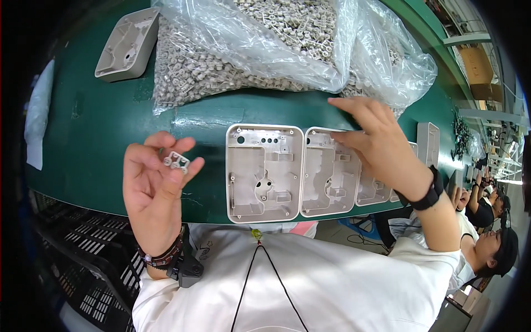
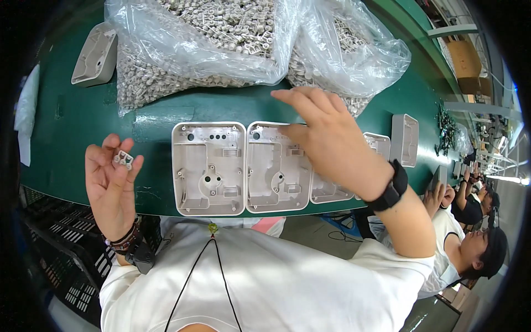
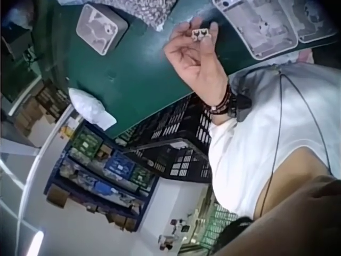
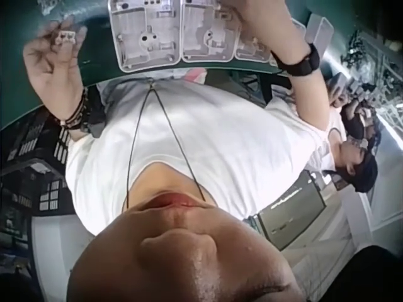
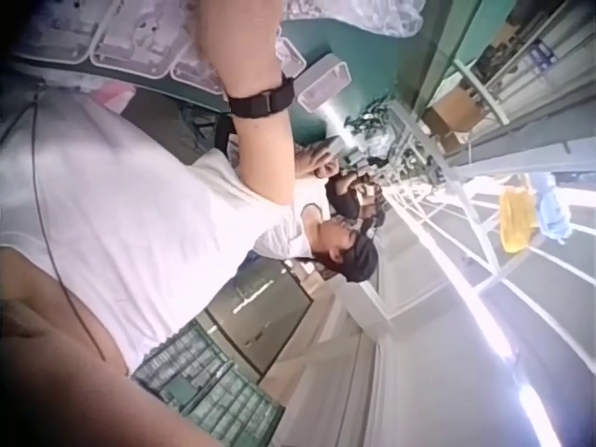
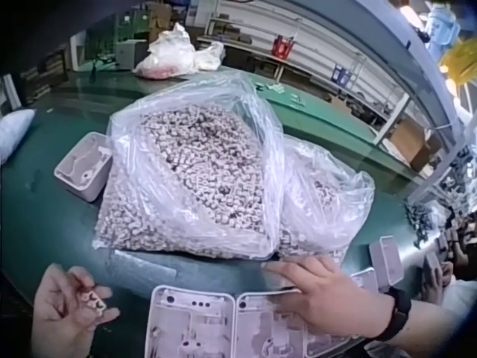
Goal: The person retrieves plastic housings from a bin, places them on the table, and inserts small white components from a bag into each housing. After filling the housings, the person places them back into the bin and handles plastic bags.
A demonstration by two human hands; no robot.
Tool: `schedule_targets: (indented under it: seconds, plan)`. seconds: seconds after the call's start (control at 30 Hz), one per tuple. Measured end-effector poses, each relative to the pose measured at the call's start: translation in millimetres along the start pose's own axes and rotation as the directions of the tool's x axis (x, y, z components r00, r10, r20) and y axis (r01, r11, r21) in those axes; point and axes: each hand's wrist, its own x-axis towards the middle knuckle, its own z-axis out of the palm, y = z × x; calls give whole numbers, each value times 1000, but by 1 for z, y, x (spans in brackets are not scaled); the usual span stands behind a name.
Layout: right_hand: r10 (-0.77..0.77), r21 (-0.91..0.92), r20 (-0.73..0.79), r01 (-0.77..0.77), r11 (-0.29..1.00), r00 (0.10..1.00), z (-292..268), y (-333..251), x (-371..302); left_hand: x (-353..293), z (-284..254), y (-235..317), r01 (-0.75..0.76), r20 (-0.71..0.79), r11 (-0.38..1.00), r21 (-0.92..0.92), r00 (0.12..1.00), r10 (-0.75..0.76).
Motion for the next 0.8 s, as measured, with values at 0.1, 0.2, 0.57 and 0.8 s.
schedule_targets:
  seconds: [0.1,0.2,0.57,0.8]
  plan:
    - [2,191,-143,25,981,990,-14,-20,13,2,9,-2,-44,193,981,188,981,7]
    - [-6,351,-242,93,932,970,-15,-49,20,7,16,-6,-198,570,966,165,819,70]
    - [36,620,-326,185,762,945,10,-73,46,-8,28,-1,-35,480,947,319,867,-130]
    - [23,649,-258,156,745,966,11,-78,48,-9,23,1,-119,458,874,472,880,-127]
